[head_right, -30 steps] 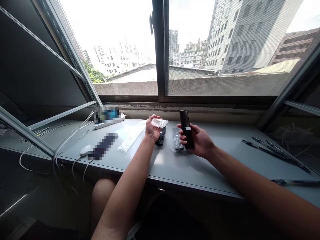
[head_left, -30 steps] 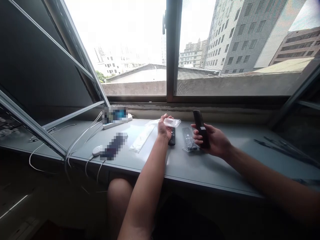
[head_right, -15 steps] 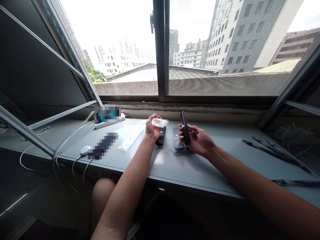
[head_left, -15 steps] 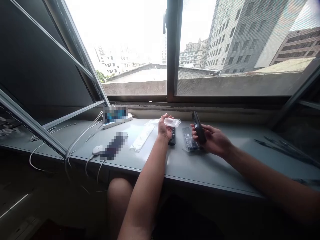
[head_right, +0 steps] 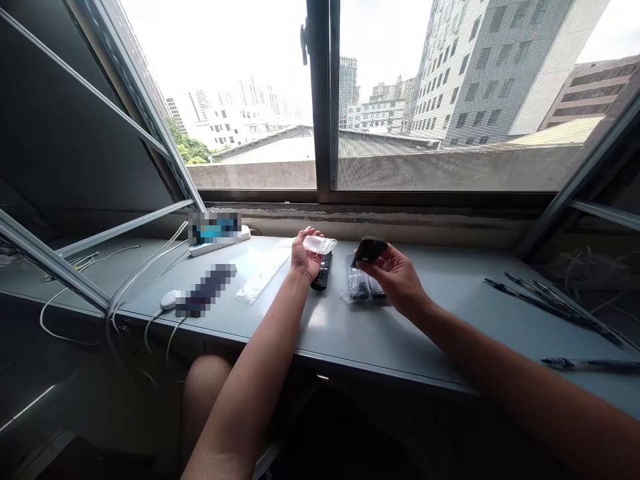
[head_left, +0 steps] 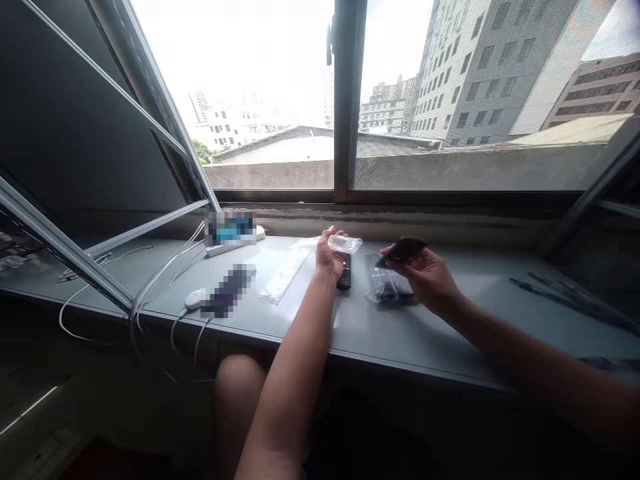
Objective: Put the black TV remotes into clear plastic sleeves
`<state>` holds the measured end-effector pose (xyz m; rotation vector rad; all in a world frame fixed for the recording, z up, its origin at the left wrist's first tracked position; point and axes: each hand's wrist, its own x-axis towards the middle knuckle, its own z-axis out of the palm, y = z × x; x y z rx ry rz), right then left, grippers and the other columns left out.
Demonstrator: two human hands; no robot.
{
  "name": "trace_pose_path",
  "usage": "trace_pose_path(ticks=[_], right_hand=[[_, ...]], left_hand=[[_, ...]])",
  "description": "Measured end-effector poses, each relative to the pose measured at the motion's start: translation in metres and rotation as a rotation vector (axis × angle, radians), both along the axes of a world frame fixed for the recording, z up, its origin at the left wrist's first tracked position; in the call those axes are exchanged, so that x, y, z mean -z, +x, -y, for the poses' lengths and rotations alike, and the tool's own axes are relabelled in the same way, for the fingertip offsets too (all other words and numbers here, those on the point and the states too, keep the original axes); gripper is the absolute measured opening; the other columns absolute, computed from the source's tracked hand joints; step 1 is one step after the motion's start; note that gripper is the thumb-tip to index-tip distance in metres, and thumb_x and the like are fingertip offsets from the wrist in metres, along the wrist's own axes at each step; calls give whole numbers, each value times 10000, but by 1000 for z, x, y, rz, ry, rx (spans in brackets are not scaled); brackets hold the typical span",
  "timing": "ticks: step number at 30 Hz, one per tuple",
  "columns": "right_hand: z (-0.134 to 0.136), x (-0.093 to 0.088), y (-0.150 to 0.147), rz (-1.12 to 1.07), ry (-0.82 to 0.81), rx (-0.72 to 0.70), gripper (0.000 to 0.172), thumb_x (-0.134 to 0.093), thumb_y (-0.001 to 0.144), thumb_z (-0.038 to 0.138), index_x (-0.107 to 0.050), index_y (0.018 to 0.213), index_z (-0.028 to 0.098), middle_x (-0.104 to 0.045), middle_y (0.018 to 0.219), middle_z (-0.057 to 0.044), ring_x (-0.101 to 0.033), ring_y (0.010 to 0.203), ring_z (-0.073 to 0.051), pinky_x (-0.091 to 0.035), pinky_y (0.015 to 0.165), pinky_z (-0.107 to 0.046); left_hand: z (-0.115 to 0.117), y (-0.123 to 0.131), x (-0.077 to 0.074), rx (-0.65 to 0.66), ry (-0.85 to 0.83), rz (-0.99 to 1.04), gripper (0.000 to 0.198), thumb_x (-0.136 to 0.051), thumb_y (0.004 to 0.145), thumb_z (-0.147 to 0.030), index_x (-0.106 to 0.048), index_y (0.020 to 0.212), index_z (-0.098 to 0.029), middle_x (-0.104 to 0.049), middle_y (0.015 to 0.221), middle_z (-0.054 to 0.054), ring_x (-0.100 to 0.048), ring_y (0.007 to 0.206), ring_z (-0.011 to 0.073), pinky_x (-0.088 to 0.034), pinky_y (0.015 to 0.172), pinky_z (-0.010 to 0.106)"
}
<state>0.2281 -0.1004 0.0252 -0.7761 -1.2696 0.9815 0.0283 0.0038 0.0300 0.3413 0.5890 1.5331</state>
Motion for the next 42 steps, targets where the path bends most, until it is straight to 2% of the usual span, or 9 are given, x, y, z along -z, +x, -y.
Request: trace_pose_path(ticks=[3,7,15,22,25,29,34,37,42], right_hand=[[5,-3,-4,92,112,14,285,-1015,789,392,-819,968,291,-772,1276,-87,-667,1318,-314,-550,1151,-503],[6,-5,-5,78,122,-14,313,-1048,730,405,-829,927,301,-726,1370,-99,-633,1377,-333,-525,1192,-531],[9,-8,-6,130,118,-14,351,-1045,732,466,-856,990,320,-804,1277,-80,-656,1388,-348,-505,1236,-581],[0,5,-1,62,-27,-13,424,-956,855,502,-844,1210,300,-831,1172,-51,-754,1122,-275,-609,1056,-445],[2,4,0,41,-71,-43,386,-923,888,517,-824,1186,293,-811,1060,-38,-759,951,-244,-649,857,-376],[9,-2,0,60,-143,-116,337,-833,962,566,-790,1121,273,-723,780,-10,-704,683,-213,-606,623,-328],[8,1,0,92,-181,-149,501,-815,972,569,-763,1372,271,-660,653,21,-624,544,-184,-563,522,-304],[5,4,1,81,-193,-140,526,-815,969,564,-756,1406,276,-668,688,15,-593,512,-164,-507,429,-272],[6,1,-2,75,-209,-91,489,-859,920,567,-800,1301,266,-714,870,-16,-594,512,-130,-451,362,-241]], left_hand=[[0,0,1,-1,5,0,179,-798,903,-252,-711,1033,-164,-763,1009,74,-756,810,164,-583,686,252],[0,0,1,0,7,-1,194,-808,896,-254,-710,1041,-171,-765,994,68,-758,805,163,-591,685,250],[0,-1,-1,0,2,20,188,-808,894,-250,-706,1034,-175,-759,1000,69,-751,803,161,-592,690,251],[0,-6,-4,-22,2,41,143,-784,905,-244,-696,993,-175,-764,1020,74,-753,809,155,-574,668,236],[0,-5,-3,-27,0,39,152,-792,894,-238,-701,999,-175,-764,1013,74,-756,816,162,-582,683,246],[0,-5,-2,-28,3,42,171,-803,881,-234,-705,1011,-179,-760,993,71,-756,814,167,-591,691,250],[-1,-10,-2,-39,43,66,207,-806,905,-293,-707,1050,-182,-757,1018,72,-758,826,161,-597,709,245],[-2,-12,-3,-61,80,99,216,-788,932,-334,-703,1057,-179,-751,1019,67,-753,829,155,-612,756,260],[-1,-13,-5,-96,100,138,196,-771,949,-335,-698,1047,-182,-736,1004,59,-742,834,149,-606,779,253]])
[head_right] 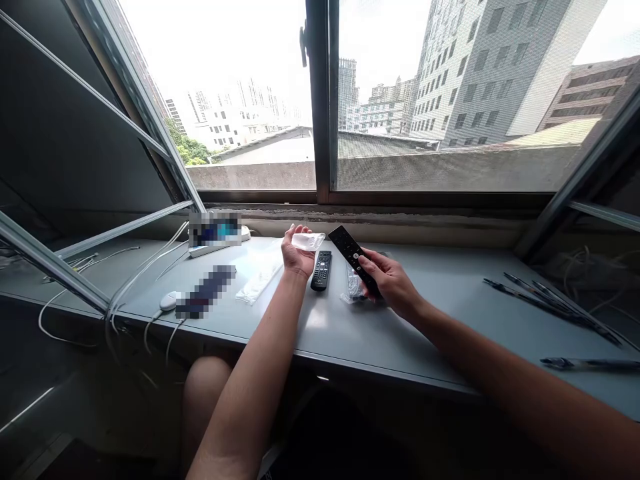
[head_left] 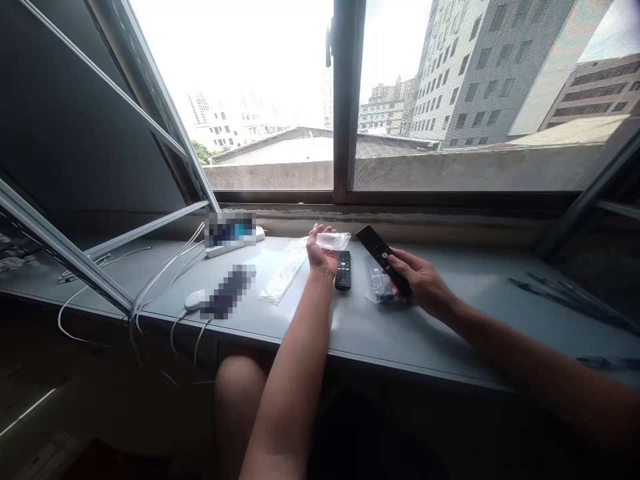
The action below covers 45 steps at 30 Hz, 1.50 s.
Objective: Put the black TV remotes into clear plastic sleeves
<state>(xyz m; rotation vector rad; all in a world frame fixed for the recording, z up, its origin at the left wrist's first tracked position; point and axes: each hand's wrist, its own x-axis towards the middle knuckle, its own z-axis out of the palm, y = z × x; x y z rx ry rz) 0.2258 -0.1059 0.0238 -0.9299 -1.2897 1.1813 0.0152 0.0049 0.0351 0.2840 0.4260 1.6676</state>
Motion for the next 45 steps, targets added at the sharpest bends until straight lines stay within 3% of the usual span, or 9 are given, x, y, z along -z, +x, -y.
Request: trace_pose_path(ticks=[10,16,22,33,36,40,45], right_hand=[[2,0,0,65,-4,-6,558,-813,954,581,-770,1397,245,-649,734,10,-571,504,-135,-445,398,-246],[1,-2,1,74,-36,-8,697,-777,977,548,-635,1581,232,-624,655,26,-547,491,-148,-410,397,-240],[4,-4,1,107,-45,-26,668,-794,943,556,-689,1521,238,-757,930,-52,-589,527,-136,-378,383,-236],[-3,4,4,206,-94,-108,690,-822,927,574,-684,1505,224,-783,962,-64,-633,514,-132,-395,393,-232],[-3,5,3,204,-100,-105,763,-831,932,577,-618,1571,219,-780,962,-63,-656,558,-144,-429,410,-232],[-2,4,0,120,-87,-119,940,-813,959,597,-393,1718,235,-707,851,3,-638,565,-148,-416,396,-217],[-2,3,-3,83,-50,-133,886,-805,980,577,-394,1705,276,-703,887,1,-686,625,-169,-433,397,-211]], left_hand=[[0,-1,-2,-15,4,31,149,-739,972,-312,-699,1026,-179,-730,995,62,-720,806,147,-601,779,271],[2,0,-3,-10,35,28,192,-754,966,-317,-699,1072,-166,-737,1009,69,-722,818,152,-593,808,286],[-1,1,0,8,59,11,239,-757,951,-296,-709,1154,-180,-740,1020,64,-716,825,165,-588,845,324],[2,13,2,78,178,-178,439,-825,886,-335,-697,1286,-208,-756,953,34,-714,785,161,-551,856,307],[9,20,2,163,278,-287,451,-841,889,-342,-691,1289,-198,-780,992,57,-744,822,181,-559,893,333],[22,31,1,398,381,-334,463,-857,889,-305,-698,1307,-183,-778,1031,74,-765,890,204,-559,938,364],[29,36,0,601,392,-266,345,-822,915,-234,-733,1241,-164,-652,830,1,-689,774,152,-557,856,318]])
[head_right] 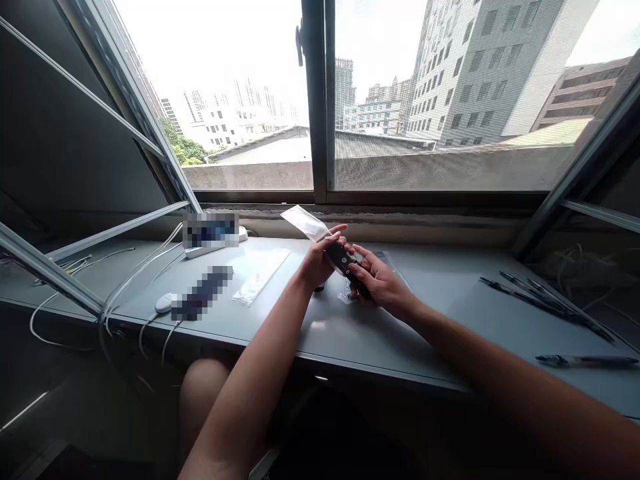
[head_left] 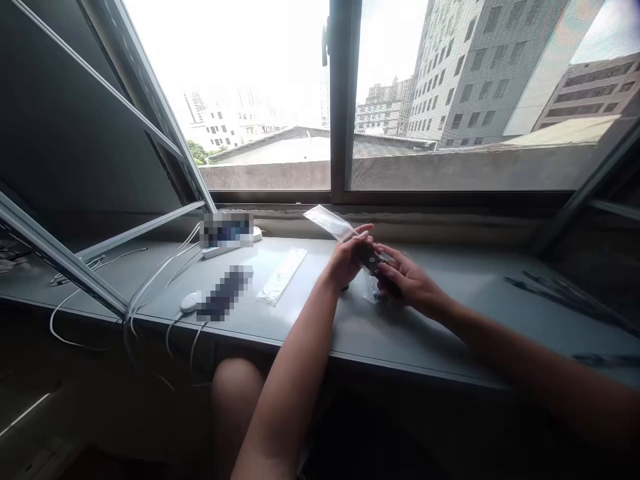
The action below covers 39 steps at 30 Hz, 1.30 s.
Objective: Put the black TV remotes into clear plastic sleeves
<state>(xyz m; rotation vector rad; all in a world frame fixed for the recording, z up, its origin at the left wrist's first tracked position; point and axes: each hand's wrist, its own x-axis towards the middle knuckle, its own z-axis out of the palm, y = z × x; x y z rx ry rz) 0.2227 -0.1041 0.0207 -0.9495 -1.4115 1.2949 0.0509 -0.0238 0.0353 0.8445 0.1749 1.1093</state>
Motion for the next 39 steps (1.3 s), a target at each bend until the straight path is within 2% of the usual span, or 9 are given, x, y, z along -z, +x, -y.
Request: trace_pose_path(ticks=[3,6,9,11,19,24,29,34,39], right_hand=[[1,0,1,37,-13,-24,781,-816,975,562,-500,1619,252,-770,950,-44,-755,683,-211,-560,466,-269],[2,1,3,111,-100,-149,548,-808,967,602,-672,1316,202,-821,1002,-98,-792,687,-225,-646,547,-321],[3,2,5,212,-175,-305,500,-774,960,676,-659,1001,191,-821,868,-88,-749,545,-199,-594,456,-290],[4,2,4,240,-192,-354,514,-769,952,697,-626,934,203,-791,769,-45,-716,489,-180,-537,405,-255],[9,4,-5,87,-194,-296,480,-851,915,631,-660,1019,203,-804,814,-52,-768,609,-194,-618,532,-287],[10,6,-10,3,-184,-219,522,-915,885,569,-689,1159,186,-832,902,-98,-811,714,-225,-682,655,-341],[8,4,-9,-34,-176,-173,499,-930,888,539,-719,1141,164,-833,922,-115,-818,757,-222,-699,692,-335],[5,3,-4,-30,-172,-163,508,-937,882,536,-725,1146,158,-832,915,-115,-816,734,-219,-699,684,-337],[5,8,-3,49,-194,-263,450,-908,911,530,-717,1101,169,-835,934,-105,-836,773,-242,-704,719,-357]], left_hand=[[-3,-2,-2,-8,-95,94,214,-754,957,-175,-729,1170,-171,-490,707,-54,-545,627,99,-531,748,266],[-5,-7,-5,-61,-175,195,149,-681,993,-115,-707,1126,-180,-389,675,-71,-426,554,76,-455,624,210],[-5,-10,-9,-61,-186,268,131,-593,1043,-97,-693,1099,-159,-343,668,-76,-366,531,67,-407,570,183],[-3,-11,-11,-52,-185,271,138,-579,1052,-94,-694,1101,-153,-321,665,-78,-339,523,67,-385,547,176],[3,-4,-12,-160,-181,122,169,-678,1019,-147,-728,1175,-189,-359,688,-64,-319,536,83,-367,535,198],[7,2,-9,-112,-158,73,194,-750,988,-187,-728,1181,-178,-384,701,-63,-338,544,74,-379,535,195],[12,4,-9,-34,-134,74,304,-789,945,-196,-721,1241,-184,-456,702,-56,-439,566,81,-454,587,219],[8,2,-10,-93,-148,48,321,-762,965,-311,-728,1249,-166,-765,1018,93,-721,857,180,-586,875,333],[-4,-9,-10,-232,-167,150,345,-713,1006,-355,-707,1308,-189,-789,1253,145,-761,1078,264,-594,969,417]])
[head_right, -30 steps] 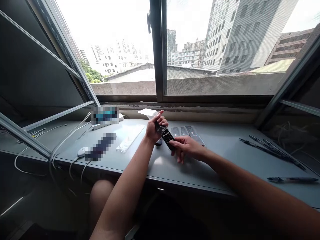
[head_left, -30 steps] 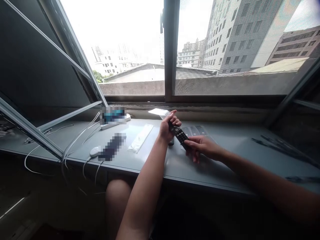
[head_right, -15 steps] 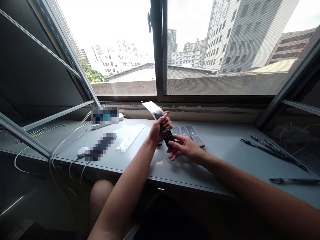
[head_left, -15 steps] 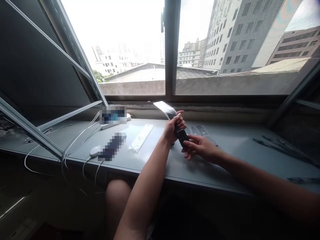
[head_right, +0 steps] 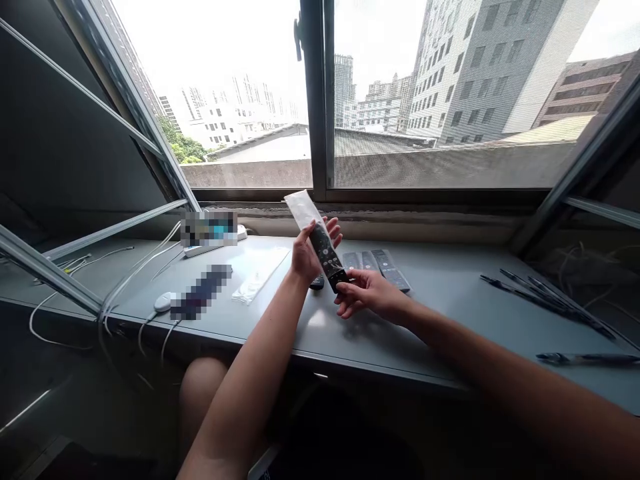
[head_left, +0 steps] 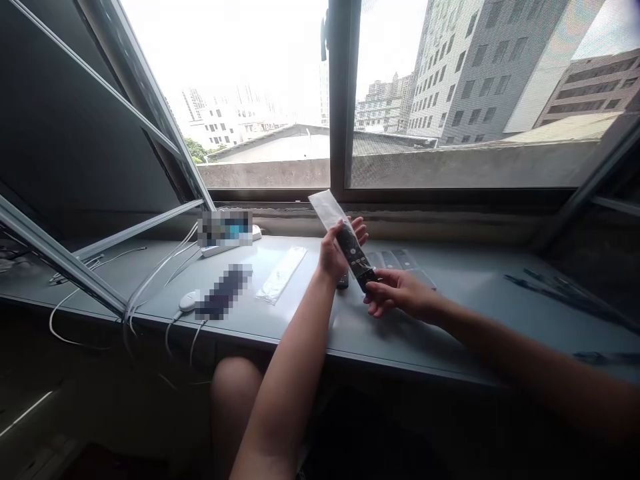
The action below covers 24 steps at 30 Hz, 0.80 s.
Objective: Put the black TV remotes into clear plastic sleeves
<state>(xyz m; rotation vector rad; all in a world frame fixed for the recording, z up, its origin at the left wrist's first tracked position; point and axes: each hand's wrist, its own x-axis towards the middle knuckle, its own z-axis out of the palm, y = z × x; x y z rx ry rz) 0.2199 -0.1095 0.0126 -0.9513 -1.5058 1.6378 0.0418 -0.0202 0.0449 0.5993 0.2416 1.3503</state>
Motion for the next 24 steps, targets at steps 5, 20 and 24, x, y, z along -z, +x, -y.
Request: trace_pose_path(ticks=[5,20,24], right_hand=[[-1,5,-1,28,-32,-67,428,-883,930,540,-716,1083,178,-829,924,-86,-837,770,-236,-700,710,-346],[2,0,-7,-80,-28,80,592,-951,874,508,-651,1276,194,-842,940,-116,-829,759,-241,-715,700,-361],[1,-2,-4,-53,3,84,488,-916,891,566,-708,1095,175,-835,944,-125,-828,773,-234,-709,712,-352]], left_hand=[[-5,-7,2,-30,-25,28,322,-712,990,-250,-724,1310,-214,-675,869,20,-566,621,96,-515,630,230],[10,13,4,181,4,-57,311,-802,936,-203,-728,1236,-178,-472,719,-52,-429,552,67,-414,514,188],[10,11,5,208,46,-90,321,-796,933,-242,-749,1241,-167,-648,842,18,-625,716,119,-556,755,266]])
